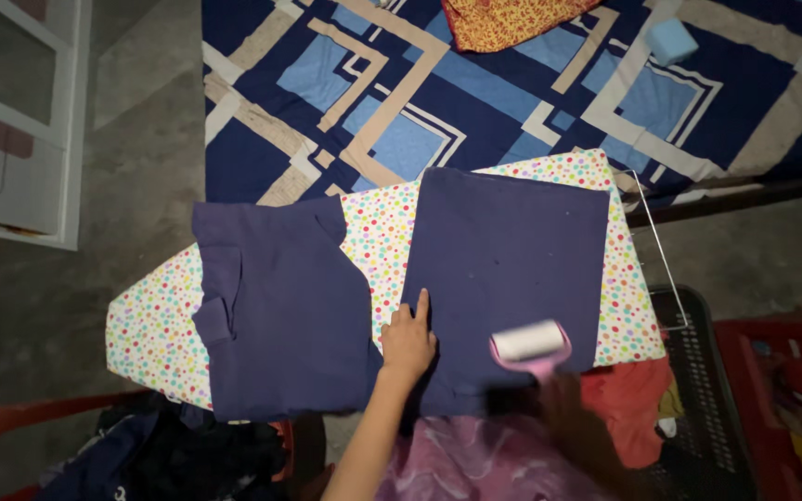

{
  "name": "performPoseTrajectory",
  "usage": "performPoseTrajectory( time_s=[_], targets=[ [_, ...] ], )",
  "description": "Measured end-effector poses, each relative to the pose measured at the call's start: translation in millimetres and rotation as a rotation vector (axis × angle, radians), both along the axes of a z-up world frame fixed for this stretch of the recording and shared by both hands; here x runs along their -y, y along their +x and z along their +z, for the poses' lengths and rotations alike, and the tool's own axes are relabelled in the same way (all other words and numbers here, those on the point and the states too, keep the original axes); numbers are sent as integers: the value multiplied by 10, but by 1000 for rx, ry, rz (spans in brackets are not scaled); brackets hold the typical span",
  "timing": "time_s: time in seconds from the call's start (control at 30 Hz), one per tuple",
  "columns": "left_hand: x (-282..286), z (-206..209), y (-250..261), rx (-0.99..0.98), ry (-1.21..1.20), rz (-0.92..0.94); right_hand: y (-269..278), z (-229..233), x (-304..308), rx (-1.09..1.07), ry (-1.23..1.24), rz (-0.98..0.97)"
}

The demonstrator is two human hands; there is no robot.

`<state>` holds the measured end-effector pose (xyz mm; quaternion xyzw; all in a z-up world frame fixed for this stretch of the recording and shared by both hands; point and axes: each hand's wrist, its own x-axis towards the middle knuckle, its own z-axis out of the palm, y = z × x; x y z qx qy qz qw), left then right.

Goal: The person uses a pink lint roller to remove lint from a dark blue shirt laid on a polka-dotted ironing board. They roll the tool repeatedly over the shirt, then flip it over and continue rolling the other side. The shirt remains on the ironing board throughout.

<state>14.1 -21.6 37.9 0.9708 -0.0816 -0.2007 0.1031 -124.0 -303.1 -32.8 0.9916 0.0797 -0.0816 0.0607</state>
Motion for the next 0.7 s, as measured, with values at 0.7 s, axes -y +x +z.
performPoseTrajectory(
  time_s=[0.7],
  targets=[
    [-72,140,81,-126,-32,41,681,614,-152,-154,1080,-703]
  ],
)
